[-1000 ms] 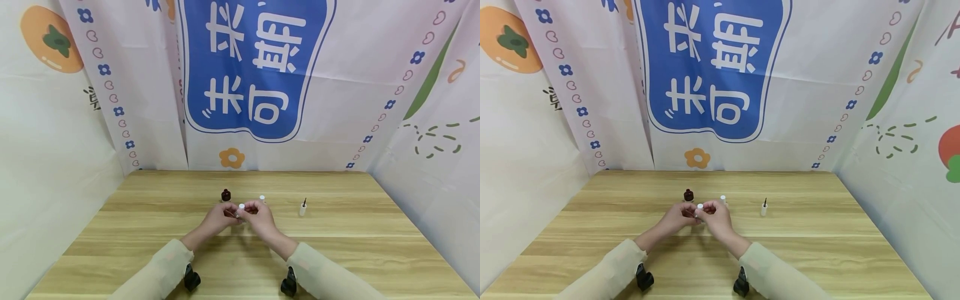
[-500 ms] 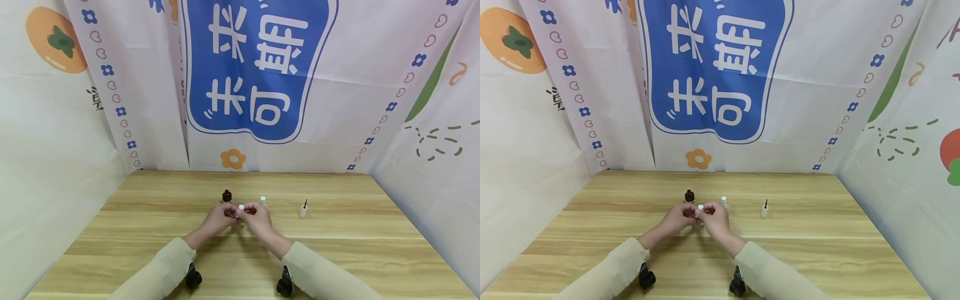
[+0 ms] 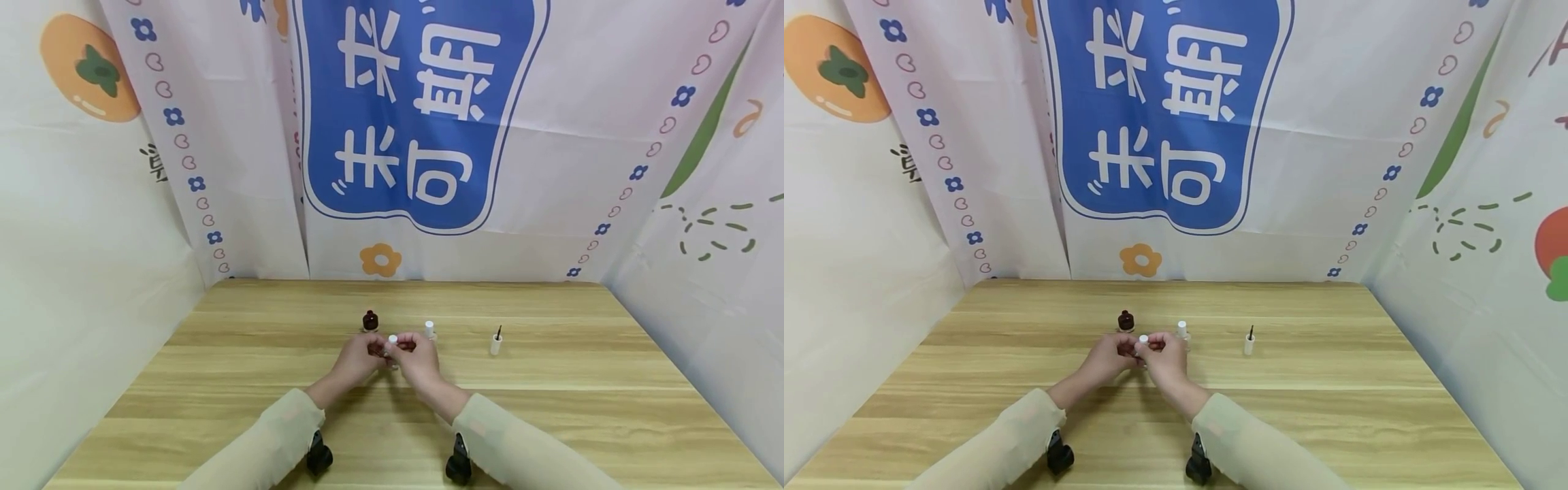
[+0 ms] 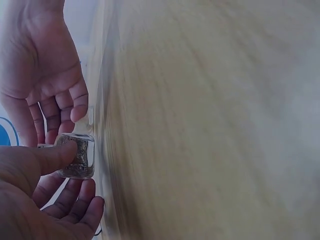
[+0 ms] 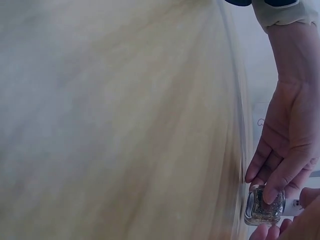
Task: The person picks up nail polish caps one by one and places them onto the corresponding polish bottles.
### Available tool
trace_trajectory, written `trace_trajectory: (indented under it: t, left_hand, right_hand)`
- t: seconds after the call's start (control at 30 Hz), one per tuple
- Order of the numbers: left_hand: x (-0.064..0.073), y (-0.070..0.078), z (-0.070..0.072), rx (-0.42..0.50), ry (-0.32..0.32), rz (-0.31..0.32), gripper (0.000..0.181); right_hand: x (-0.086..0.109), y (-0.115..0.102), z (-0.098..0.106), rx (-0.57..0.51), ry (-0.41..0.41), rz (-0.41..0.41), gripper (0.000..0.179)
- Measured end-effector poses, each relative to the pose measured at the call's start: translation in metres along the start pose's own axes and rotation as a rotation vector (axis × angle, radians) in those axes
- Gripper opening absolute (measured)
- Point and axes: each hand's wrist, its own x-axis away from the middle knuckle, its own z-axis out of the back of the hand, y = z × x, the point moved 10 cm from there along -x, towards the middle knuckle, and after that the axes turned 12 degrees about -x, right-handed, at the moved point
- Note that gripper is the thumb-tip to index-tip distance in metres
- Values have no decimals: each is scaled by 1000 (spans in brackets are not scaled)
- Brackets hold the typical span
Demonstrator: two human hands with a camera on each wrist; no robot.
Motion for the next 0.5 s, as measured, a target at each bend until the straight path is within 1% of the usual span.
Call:
trace_trajectory:
  t: [0.13,0.5]
  left_hand:
    - [-1,-3,-1,-9,-5,26,20]
    - [-2,-4,-1,-29,-4,15,18]
  right_hand:
    - [1,0,0,5,7,0,20]
    - [-1,1,-1,22,4,4,21]
